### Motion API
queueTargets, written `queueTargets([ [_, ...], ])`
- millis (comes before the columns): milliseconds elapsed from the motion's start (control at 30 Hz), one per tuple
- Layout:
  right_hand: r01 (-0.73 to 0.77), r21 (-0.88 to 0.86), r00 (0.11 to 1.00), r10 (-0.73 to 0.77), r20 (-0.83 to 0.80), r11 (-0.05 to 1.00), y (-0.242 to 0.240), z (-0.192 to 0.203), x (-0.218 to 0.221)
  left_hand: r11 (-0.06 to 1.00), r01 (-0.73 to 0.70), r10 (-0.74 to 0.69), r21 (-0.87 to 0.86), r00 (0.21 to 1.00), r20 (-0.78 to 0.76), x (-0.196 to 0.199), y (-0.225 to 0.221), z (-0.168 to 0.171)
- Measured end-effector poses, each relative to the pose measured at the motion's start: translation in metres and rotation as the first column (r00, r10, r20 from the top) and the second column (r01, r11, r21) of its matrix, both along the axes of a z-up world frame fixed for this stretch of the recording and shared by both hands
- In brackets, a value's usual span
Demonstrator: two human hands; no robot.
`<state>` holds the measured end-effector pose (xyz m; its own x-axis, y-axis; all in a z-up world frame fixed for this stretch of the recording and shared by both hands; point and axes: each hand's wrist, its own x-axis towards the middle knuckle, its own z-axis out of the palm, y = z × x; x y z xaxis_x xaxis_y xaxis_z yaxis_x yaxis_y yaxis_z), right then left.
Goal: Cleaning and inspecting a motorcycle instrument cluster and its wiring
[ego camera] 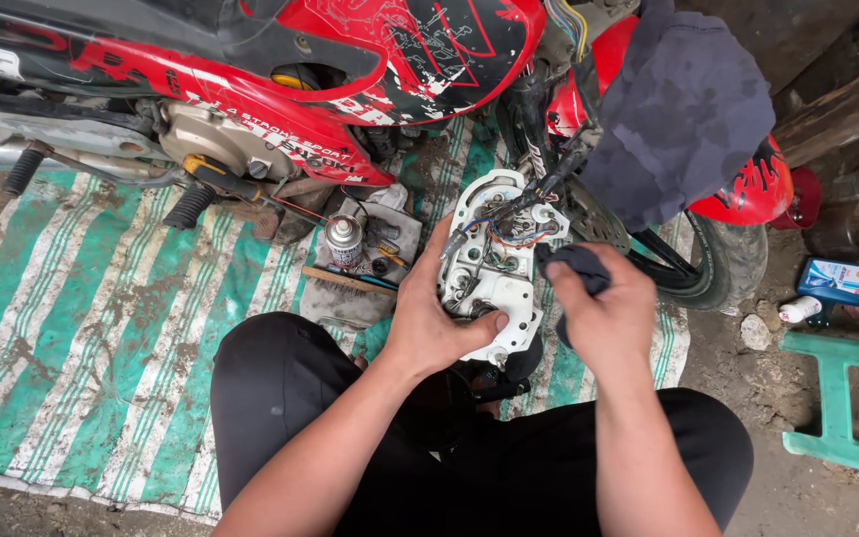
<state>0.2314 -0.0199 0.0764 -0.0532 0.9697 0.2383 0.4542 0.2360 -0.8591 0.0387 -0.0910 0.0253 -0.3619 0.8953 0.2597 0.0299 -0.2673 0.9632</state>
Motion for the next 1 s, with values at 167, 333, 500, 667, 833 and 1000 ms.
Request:
queueTargets([
  [167, -0.186, 0.268, 0.982, 0.183, 0.037, 0.945, -0.007, 0.054, 0.010, 0.999, 0.015, -0.014, 0.037, 1.000, -0.022, -0.004, -0.001, 0.012],
  [333, -0.362, 0.523, 0.930, 0.260, 0.260, 0.771, 0.014, 0.057, -0.014, 0.997, 0.027, -0.030, 0.069, 0.999, 0.042, -0.001, 0.001, 0.007],
  [500, -0.422, 0.735, 0.903, 0.170, 0.395, 0.531, 0.006, 0.048, -0.028, 0.999, 0.002, -0.003, 0.036, 1.000, 0.017, -0.009, 0.008, 0.024],
  [667, -0.452, 0.710, 0.862, 0.057, 0.505, 0.541, 0.014, 0.052, -0.032, 0.999, -0.048, 0.048, 0.014, 0.998, -0.049, -0.001, 0.006, 0.017],
  [833, -0.482, 0.578, 0.749, -0.032, 0.662, 0.659, 0.016, 0.055, -0.030, 0.998, -0.051, 0.049, -0.023, 0.993, -0.103, -0.011, 0.006, 0.029],
  [1000, -0.646, 0.120, 0.695, 0.515, 0.502, 0.754, 0.030, 0.084, -0.014, 1.000, 0.010, -0.012, -0.009, 0.955, -0.295, -0.013, -0.001, 0.037],
])
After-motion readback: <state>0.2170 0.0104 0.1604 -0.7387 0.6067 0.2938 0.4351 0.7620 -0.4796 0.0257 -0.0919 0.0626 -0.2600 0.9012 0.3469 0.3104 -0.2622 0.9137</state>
